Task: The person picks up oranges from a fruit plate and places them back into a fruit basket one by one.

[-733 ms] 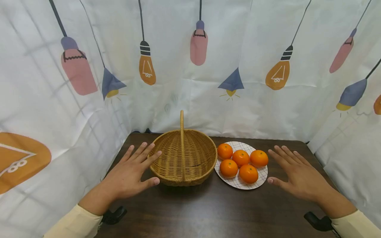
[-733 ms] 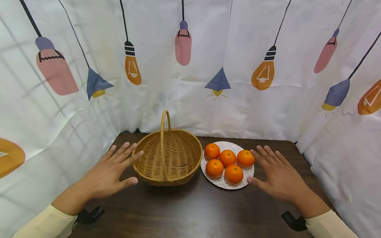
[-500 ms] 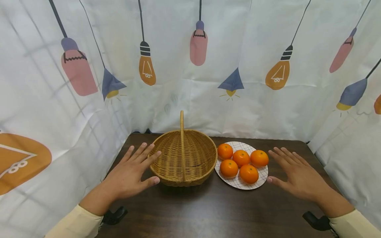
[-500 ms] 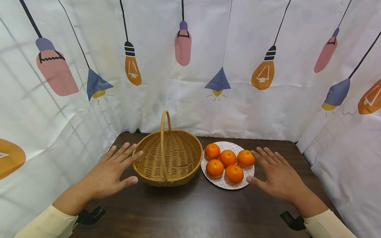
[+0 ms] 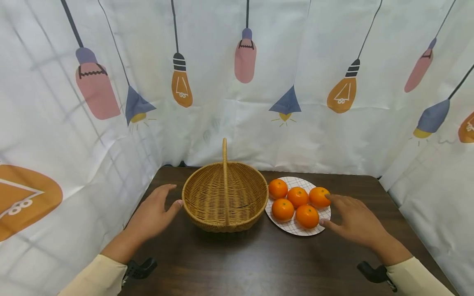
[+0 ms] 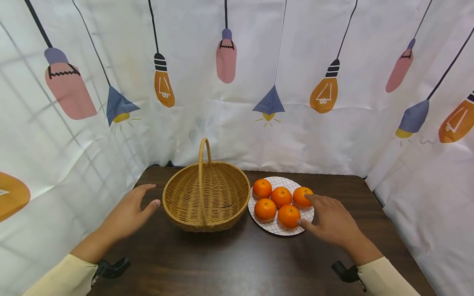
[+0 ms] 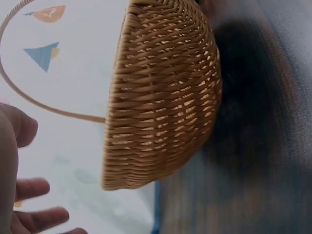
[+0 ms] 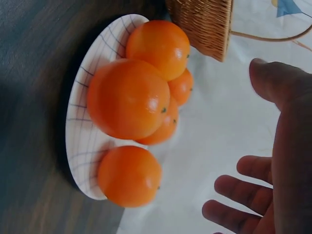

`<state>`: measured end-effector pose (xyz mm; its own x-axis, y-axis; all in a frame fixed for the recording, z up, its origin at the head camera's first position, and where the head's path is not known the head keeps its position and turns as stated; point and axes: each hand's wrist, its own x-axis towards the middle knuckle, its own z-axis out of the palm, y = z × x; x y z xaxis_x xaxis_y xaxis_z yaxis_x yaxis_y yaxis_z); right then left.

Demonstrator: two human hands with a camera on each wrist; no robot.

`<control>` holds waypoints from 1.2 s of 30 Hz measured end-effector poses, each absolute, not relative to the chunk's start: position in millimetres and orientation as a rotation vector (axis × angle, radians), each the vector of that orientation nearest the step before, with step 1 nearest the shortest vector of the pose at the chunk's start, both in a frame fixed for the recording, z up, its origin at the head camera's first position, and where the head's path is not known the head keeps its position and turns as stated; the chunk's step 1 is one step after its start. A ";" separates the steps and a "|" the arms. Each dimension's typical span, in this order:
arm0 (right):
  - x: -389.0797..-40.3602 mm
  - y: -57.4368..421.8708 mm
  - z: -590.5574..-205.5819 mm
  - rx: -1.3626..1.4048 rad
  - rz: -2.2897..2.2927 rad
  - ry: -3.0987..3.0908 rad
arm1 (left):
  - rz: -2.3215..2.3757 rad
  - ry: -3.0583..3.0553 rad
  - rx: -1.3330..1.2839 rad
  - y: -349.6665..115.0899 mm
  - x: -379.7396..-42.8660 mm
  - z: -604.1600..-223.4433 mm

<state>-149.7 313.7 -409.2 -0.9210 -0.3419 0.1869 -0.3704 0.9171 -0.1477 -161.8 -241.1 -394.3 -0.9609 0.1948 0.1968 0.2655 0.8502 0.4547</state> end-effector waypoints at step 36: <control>-173.4 299.0 -484.7 0.402 0.434 -2.995 | -2.129 -2.616 0.211 -237.7 -197.9 -449.7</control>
